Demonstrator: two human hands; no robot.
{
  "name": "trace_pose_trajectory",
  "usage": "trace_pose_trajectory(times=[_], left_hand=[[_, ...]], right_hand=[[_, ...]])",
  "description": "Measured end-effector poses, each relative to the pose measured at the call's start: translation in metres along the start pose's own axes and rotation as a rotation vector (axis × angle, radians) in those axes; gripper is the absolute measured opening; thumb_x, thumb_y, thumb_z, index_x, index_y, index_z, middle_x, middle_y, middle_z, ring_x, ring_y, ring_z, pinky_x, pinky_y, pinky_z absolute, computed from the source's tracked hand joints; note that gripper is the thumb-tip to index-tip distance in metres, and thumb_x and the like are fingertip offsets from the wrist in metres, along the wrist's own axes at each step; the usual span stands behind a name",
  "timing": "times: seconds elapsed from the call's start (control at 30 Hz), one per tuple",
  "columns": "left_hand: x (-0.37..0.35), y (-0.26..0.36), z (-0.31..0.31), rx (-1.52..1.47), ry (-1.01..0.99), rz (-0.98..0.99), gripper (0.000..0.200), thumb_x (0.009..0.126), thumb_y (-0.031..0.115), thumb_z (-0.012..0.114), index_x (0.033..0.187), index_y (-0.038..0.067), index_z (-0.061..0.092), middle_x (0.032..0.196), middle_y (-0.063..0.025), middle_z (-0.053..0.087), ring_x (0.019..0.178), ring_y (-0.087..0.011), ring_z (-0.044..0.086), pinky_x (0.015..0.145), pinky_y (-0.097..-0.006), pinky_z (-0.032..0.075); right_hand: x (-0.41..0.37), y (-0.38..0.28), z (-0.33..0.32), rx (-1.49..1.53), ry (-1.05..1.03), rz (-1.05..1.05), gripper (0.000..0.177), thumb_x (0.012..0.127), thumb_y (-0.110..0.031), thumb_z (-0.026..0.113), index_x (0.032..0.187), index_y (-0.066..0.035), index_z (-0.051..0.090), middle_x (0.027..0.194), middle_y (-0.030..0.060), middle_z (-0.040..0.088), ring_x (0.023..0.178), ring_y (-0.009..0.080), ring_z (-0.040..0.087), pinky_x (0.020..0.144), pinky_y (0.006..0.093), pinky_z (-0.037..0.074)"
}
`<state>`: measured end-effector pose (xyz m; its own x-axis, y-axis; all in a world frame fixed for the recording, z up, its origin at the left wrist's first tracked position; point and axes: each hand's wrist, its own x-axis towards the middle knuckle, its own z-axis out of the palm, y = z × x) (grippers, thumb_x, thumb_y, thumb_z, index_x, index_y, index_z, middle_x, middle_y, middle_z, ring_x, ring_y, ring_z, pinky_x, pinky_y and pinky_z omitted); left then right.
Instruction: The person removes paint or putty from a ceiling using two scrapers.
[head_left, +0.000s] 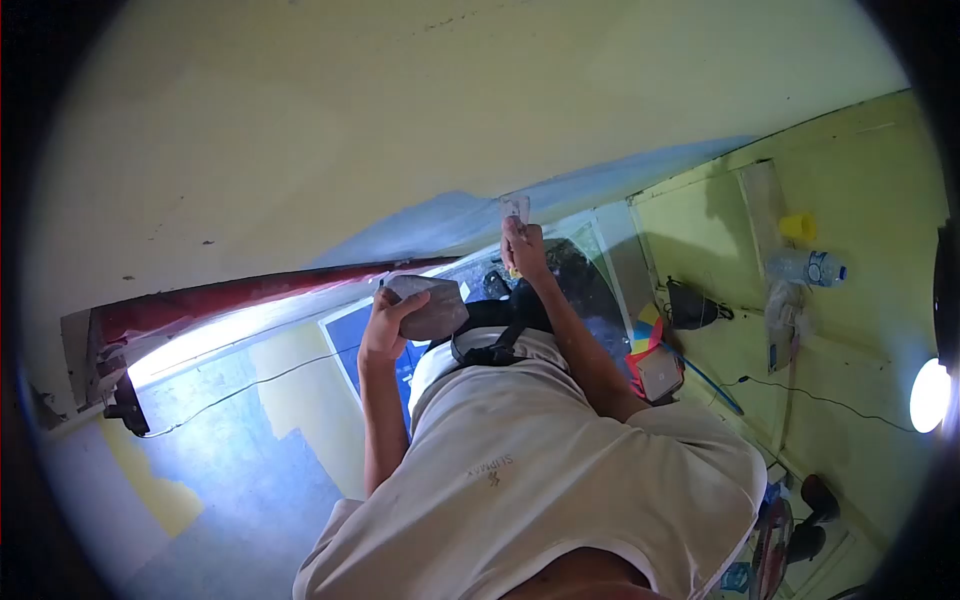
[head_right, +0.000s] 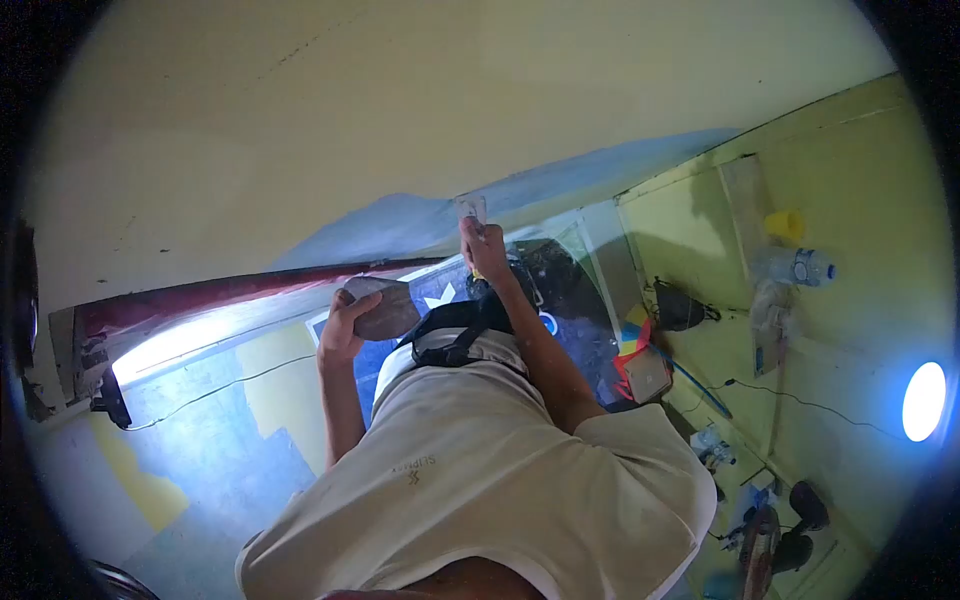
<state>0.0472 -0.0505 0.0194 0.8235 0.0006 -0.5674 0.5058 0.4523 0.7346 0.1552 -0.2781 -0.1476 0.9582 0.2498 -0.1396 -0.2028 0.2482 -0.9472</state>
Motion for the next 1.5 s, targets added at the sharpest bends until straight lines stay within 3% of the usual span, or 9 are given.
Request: trace_pose_trajectory(times=[0.13, 0.47, 0.57, 0.73, 0.83, 1.0, 1.13, 1.43, 1.5], left_hand=[[-0.004, 0.002, 0.002, 0.016, 0.049, 0.007, 0.024, 0.080, 0.004, 0.071, 0.102, -0.003, 0.065, 0.097, -0.0130, 0.070, 0.087, -0.0226, 0.069, 0.079, -0.0361, 0.056], [-0.004, 0.002, 0.003, -0.001, 0.017, -0.010, 0.024, 0.080, 0.004, 0.072, 0.102, -0.004, 0.064, 0.096, -0.0126, 0.069, 0.085, -0.0219, 0.068, 0.078, -0.0357, 0.055], [-0.002, 0.002, 0.001, 0.026, 0.034, 0.015, 0.023, 0.080, 0.003, 0.071, 0.101, -0.004, 0.064, 0.096, -0.0122, 0.069, 0.085, -0.0219, 0.068, 0.078, -0.0354, 0.055], [-0.001, 0.004, 0.003, 0.012, 0.030, -0.004, 0.024, 0.081, 0.003, 0.071, 0.101, -0.006, 0.064, 0.097, -0.0138, 0.069, 0.087, -0.0233, 0.069, 0.078, -0.0357, 0.056], [-0.004, 0.006, 0.004, 0.036, -0.003, 0.025, 0.023, 0.081, 0.003, 0.071, 0.101, -0.006, 0.064, 0.097, -0.0144, 0.069, 0.086, -0.0236, 0.069, 0.078, -0.0357, 0.056], [-0.003, 0.002, 0.005, -0.003, -0.009, 0.035, 0.022, 0.081, 0.003, 0.071, 0.100, -0.005, 0.065, 0.095, -0.0131, 0.070, 0.085, -0.0223, 0.069, 0.077, -0.0346, 0.055], [-0.005, 0.000, 0.003, 0.021, 0.029, 0.053, 0.022, 0.080, 0.002, 0.070, 0.099, -0.006, 0.065, 0.094, -0.0134, 0.069, 0.081, -0.0225, 0.069, 0.074, -0.0345, 0.055], [-0.002, 0.004, 0.002, 0.016, 0.019, 0.060, 0.024, 0.080, 0.001, 0.070, 0.103, -0.004, 0.065, 0.096, -0.0121, 0.070, 0.087, -0.0224, 0.069, 0.079, -0.0359, 0.055], [-0.002, 0.002, 0.002, -0.002, 0.005, 0.016, 0.026, 0.079, 0.001, 0.070, 0.104, -0.003, 0.065, 0.097, -0.0113, 0.070, 0.088, -0.0221, 0.068, 0.080, -0.0360, 0.055]], right_hand=[[0.007, 0.002, -0.008, -0.201, -0.004, 0.014, 0.060, 0.101, -0.037, 0.049, 0.049, -0.007, 0.046, 0.039, -0.0004, 0.042, 0.034, 0.0100, 0.044, 0.036, 0.0280, 0.034], [0.006, -0.009, 0.004, -0.084, -0.036, -0.059, 0.061, 0.100, -0.040, 0.049, 0.048, -0.007, 0.045, 0.039, 0.0003, 0.042, 0.033, 0.0113, 0.044, 0.036, 0.0285, 0.034], [0.004, 0.003, -0.003, -0.096, -0.011, 0.051, 0.061, 0.100, -0.039, 0.049, 0.048, -0.007, 0.045, 0.039, -0.0001, 0.042, 0.034, 0.0106, 0.044, 0.037, 0.0278, 0.034], [0.004, -0.007, 0.007, -0.003, -0.017, -0.060, 0.060, 0.100, -0.038, 0.049, 0.048, -0.008, 0.044, 0.038, -0.0009, 0.040, 0.033, 0.0096, 0.043, 0.035, 0.0273, 0.033], [0.003, -0.005, 0.002, -0.031, -0.008, 0.079, 0.060, 0.100, -0.038, 0.051, 0.049, -0.008, 0.045, 0.039, -0.0004, 0.042, 0.035, 0.0096, 0.045, 0.036, 0.0270, 0.035], [0.008, -0.007, 0.013, -0.009, -0.007, -0.064, 0.062, 0.099, -0.038, 0.053, 0.045, -0.009, 0.045, 0.039, -0.0002, 0.042, 0.032, 0.0102, 0.042, 0.035, 0.0274, 0.033], [0.000, -0.009, 0.009, -0.056, 0.007, 0.067, 0.062, 0.098, -0.040, 0.053, 0.046, -0.008, 0.047, 0.039, -0.0004, 0.043, 0.034, 0.0097, 0.044, 0.036, 0.0273, 0.033], [0.002, -0.034, 0.019, -0.074, 0.005, 0.030, 0.063, 0.098, -0.042, 0.053, 0.046, -0.007, 0.046, 0.037, 0.0008, 0.041, 0.031, 0.0116, 0.042, 0.036, 0.0288, 0.033], [0.004, -0.009, 0.011, -0.134, 0.047, -0.003, 0.061, 0.098, -0.039, 0.053, 0.047, -0.006, 0.046, 0.038, 0.0016, 0.043, 0.032, 0.0113, 0.043, 0.036, 0.0281, 0.033]])
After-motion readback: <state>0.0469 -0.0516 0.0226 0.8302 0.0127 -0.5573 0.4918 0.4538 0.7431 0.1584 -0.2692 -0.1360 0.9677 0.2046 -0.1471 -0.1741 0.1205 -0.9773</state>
